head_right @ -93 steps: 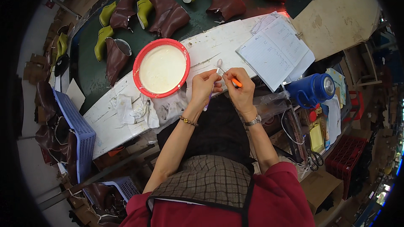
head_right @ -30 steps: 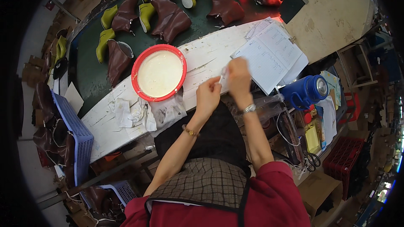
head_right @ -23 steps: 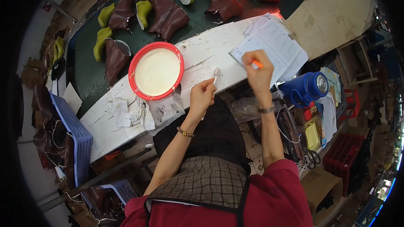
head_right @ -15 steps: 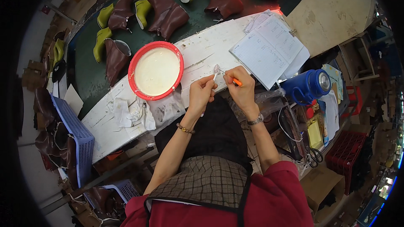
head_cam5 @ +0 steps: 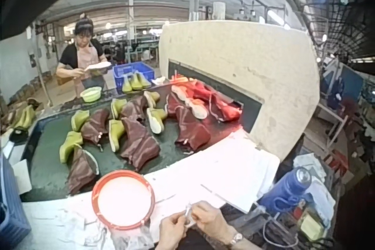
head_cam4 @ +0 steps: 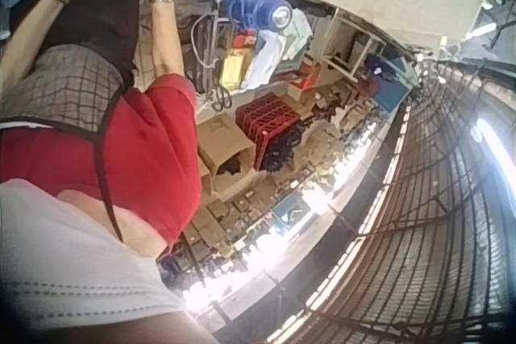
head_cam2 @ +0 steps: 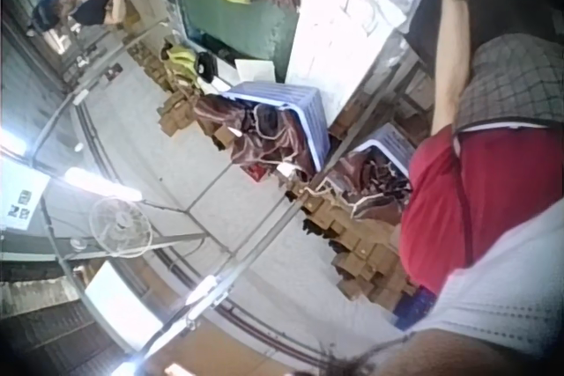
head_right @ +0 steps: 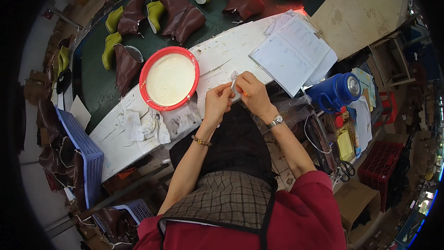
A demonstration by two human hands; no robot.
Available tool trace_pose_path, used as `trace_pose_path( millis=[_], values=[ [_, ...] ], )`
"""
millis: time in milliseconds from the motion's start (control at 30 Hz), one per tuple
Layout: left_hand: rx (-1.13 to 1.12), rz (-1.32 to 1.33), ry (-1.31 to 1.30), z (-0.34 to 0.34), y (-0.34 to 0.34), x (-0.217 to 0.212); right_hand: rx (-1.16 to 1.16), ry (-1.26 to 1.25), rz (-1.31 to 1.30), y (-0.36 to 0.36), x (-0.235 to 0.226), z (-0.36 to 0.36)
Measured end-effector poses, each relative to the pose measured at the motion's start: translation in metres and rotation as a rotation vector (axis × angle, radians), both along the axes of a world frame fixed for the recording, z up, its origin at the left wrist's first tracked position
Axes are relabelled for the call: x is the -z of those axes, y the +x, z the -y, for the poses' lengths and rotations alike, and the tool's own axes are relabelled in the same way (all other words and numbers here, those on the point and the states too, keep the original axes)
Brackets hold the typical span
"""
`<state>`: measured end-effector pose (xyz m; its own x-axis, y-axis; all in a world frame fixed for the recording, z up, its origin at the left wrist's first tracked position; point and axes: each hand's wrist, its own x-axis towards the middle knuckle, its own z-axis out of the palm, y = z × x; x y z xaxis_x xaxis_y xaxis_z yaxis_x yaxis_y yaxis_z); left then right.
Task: The person applies a white adhesive to the edges of brown boot uppers using a spoon. They scoop the adhesive from a red bowl and carefully spread it along the seams of the boot parts, handling them one at a time. The person works at a table in a workshop environment with other boot parts and tools visible.
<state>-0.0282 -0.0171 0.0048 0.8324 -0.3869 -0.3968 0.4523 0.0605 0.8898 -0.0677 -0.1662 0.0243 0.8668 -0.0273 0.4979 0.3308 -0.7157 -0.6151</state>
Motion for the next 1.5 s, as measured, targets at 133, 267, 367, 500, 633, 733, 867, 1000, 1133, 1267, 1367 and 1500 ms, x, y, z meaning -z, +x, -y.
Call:
trace_pose_path(
  millis=[133, 267, 367, 500, 633, 733, 867, 1000, 1133, 1267, 1367, 1500],
  values=[
    [0.079, 0.006, 0.029, -0.004, -0.015, -0.004, 0.155, -0.193, 0.173, 0.017, 0.013, 0.014],
    [0.017, -0.040, 0.004, -0.010, -0.032, -0.009, 0.267, 0.071, 0.127, 0.022, -0.015, 0.046],
    [0.004, -0.039, -0.035, -0.008, -0.019, -0.003, 0.142, 0.207, 0.091, 0.015, -0.032, 0.032],
    [0.012, -0.057, -0.028, -0.005, -0.016, -0.002, 0.060, 0.263, -0.035, -0.008, -0.030, 0.014],
    [0.013, -0.072, 0.022, -0.006, -0.016, -0.006, 0.047, 0.251, -0.088, -0.018, -0.031, 0.003],
    [0.017, -0.064, 0.039, -0.005, -0.015, -0.007, 0.030, 0.229, -0.099, -0.020, -0.030, 0.001],
    [0.007, -0.043, 0.036, -0.004, -0.015, -0.005, 0.012, 0.046, -0.091, -0.024, -0.032, -0.010],
    [0.015, -0.009, 0.060, -0.002, -0.015, 0.001, 0.026, -0.174, -0.060, -0.026, -0.022, -0.027],
    [0.065, 0.003, 0.045, -0.001, -0.022, 0.004, 0.033, -0.288, -0.061, -0.024, -0.007, -0.025],
    [0.046, 0.047, 0.067, 0.001, -0.025, 0.002, 0.028, -0.223, -0.024, -0.023, -0.004, -0.017],
    [0.026, 0.177, 0.125, 0.000, -0.032, -0.001, 0.065, 0.241, -0.048, -0.013, -0.009, 0.001],
    [0.034, 0.232, 0.144, -0.001, -0.026, -0.022, 0.171, 0.437, -0.061, -0.012, -0.023, 0.000]
  ],
)
